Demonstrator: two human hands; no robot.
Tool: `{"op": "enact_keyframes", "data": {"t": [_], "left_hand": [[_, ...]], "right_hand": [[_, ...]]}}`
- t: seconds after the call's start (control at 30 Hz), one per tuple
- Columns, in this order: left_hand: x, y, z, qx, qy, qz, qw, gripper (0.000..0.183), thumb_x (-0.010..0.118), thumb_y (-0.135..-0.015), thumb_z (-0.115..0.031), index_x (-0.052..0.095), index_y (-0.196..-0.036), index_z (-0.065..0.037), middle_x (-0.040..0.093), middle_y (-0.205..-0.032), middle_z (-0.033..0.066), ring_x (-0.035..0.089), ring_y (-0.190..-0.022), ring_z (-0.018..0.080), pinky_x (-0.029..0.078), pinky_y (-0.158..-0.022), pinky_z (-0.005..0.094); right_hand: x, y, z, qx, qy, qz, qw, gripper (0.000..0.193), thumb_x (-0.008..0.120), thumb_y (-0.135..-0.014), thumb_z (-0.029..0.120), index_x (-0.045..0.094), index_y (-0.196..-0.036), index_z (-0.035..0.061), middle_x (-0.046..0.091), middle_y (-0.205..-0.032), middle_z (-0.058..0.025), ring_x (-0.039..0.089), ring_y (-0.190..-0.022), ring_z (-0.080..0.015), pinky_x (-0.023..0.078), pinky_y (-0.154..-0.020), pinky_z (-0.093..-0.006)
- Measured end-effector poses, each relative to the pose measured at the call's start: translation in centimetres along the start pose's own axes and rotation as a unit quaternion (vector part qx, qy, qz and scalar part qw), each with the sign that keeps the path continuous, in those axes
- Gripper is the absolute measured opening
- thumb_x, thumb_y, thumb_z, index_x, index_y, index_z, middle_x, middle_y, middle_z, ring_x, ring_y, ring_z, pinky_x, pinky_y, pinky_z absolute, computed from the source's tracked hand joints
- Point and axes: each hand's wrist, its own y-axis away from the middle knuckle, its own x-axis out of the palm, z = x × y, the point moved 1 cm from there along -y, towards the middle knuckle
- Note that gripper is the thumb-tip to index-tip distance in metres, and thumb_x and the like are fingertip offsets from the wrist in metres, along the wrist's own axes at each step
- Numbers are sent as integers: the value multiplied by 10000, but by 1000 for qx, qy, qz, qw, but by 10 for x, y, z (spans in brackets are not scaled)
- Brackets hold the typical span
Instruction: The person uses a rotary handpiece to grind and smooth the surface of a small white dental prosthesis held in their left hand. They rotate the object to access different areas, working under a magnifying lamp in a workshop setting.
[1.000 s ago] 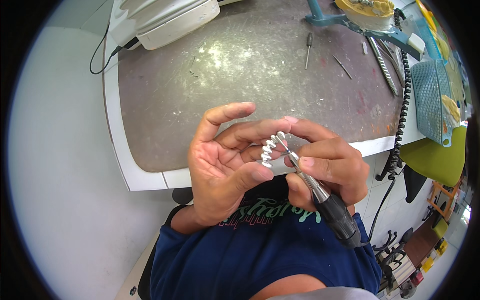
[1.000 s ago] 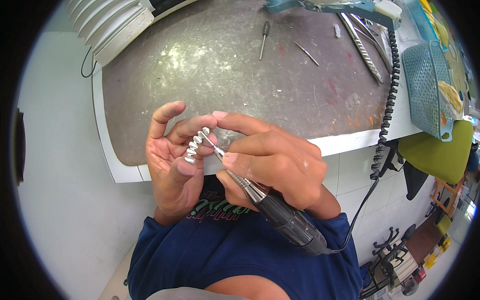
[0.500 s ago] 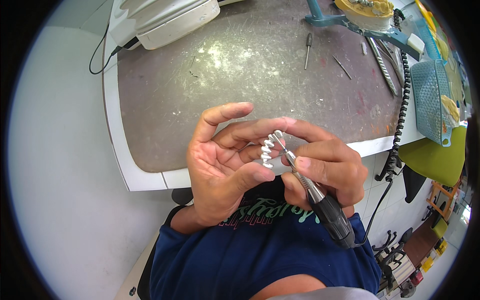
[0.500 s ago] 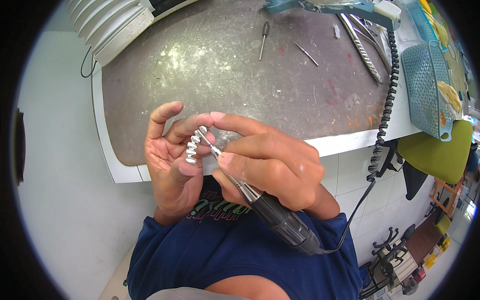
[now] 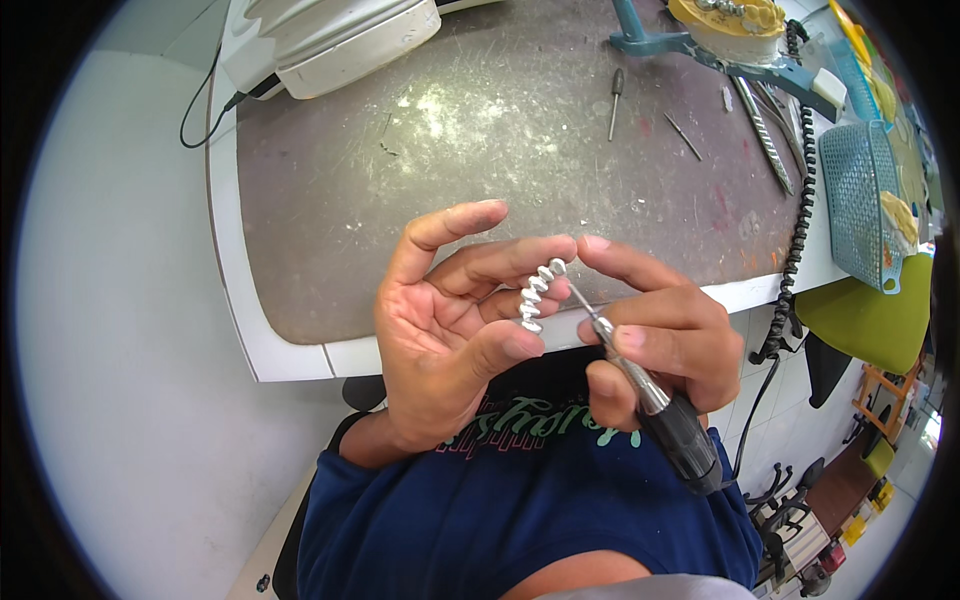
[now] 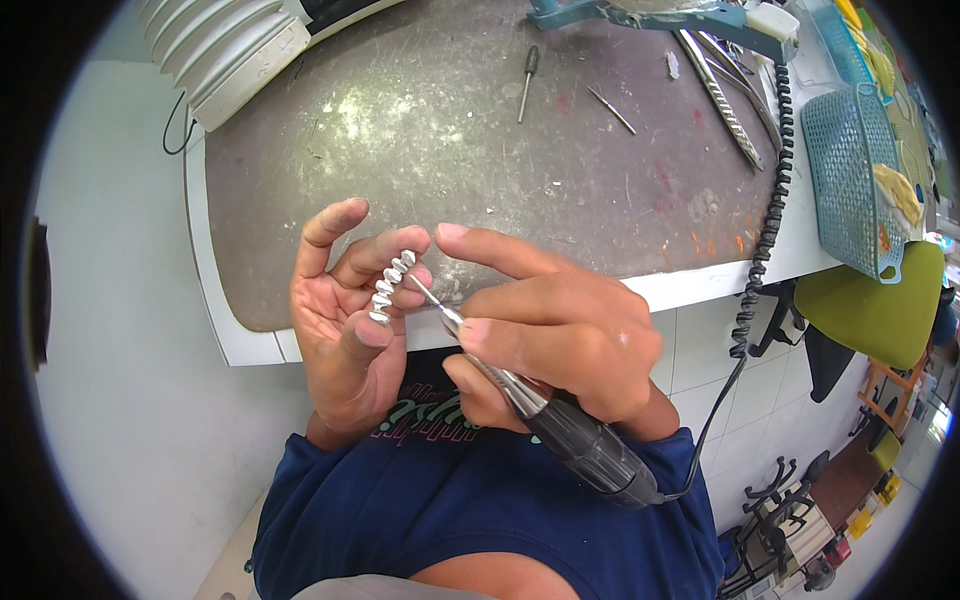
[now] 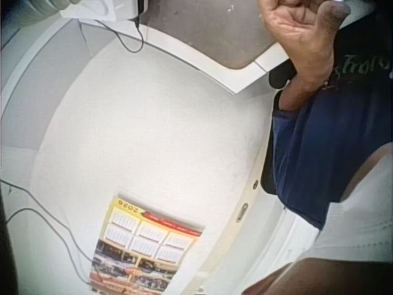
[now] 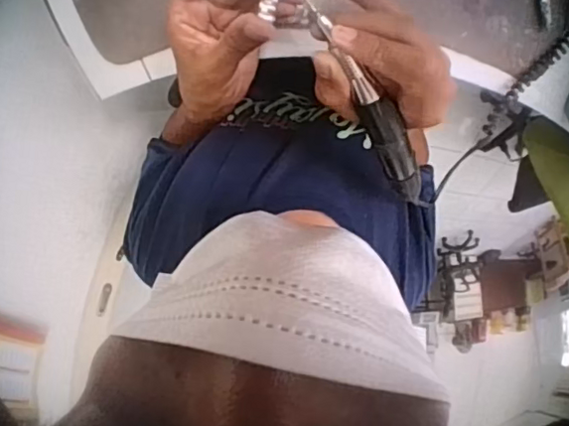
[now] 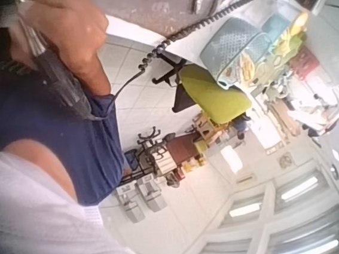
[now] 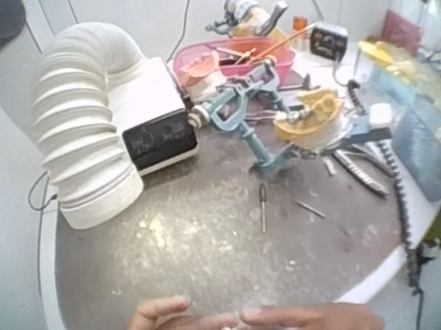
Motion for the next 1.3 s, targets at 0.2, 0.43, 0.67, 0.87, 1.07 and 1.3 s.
{"op": "enact_keyframes", "data": {"t": [0.2, 0.43, 0.67, 0.87, 1.07, 1.3], "left_hand": [[0, 0, 1, -2, -3, 5, 1000, 727, 756, -807, -40, 308, -1376, 29, 568, -1220, 319, 631, -1090, 290, 532, -952, 387], [1, -2, -1, -1, -38, 13, 999, 731, 719, -850, -69, 260, -1408, 36, 560, -1227, 327, 613, -1125, 307, 517, -974, 396], [-2, -1, 0, 7, -43, 31, 999, 721, 683, -874, -54, 231, -1427, 37, 557, -1231, 331, 609, -1130, 303, 505, -988, 399], [0, 0, -2, 9, -27, 25, 999, 712, 680, -871, -44, 238, -1423, 38, 556, -1235, 327, 611, -1128, 301, 504, -989, 406], [-2, -1, 1, 19, -18, 31, 999, 697, 689, -862, -37, 263, -1409, 35, 556, -1237, 325, 618, -1116, 296, 512, -980, 397], [-3, 1, 2, 27, -7, 37, 999, 660, 709, -850, -42, 320, -1378, 35, 548, -1244, 329, 631, -1092, 284, 528, -959, 382]], "right_hand": [[2, -5, 1, 23, 21, 20, 999, 287, 791, -739, 19, 608, -958, -17, 665, -800, -148, 698, -877, -377, 584, -820, -491], [1, -5, -1, 43, -13, 10, 999, 270, 792, -738, 18, 616, -941, -11, 672, -792, -143, 699, -890, -377, 582, -825, -484], [2, -5, -3, 44, -9, 11, 999, 257, 794, -725, 11, 618, -911, -9, 678, -802, -140, 698, -898, -400, 591, -774, -448], [2, -4, -3, 45, -32, 4, 998, 264, 802, -724, 20, 619, -911, -11, 674, -811, -135, 698, -896, -404, 595, -771, -445], [3, -5, -3, 41, -39, 1, 998, 255, 795, -731, 7, 622, -918, -11, 668, -784, -122, 706, -845, -368, 592, -793, -477], [4, -7, -1, 19, -9, 17, 1000, 261, 796, -730, 0, 617, -918, -14, 664, -772, -124, 712, -822, -319, 593, -803, -484]]}}
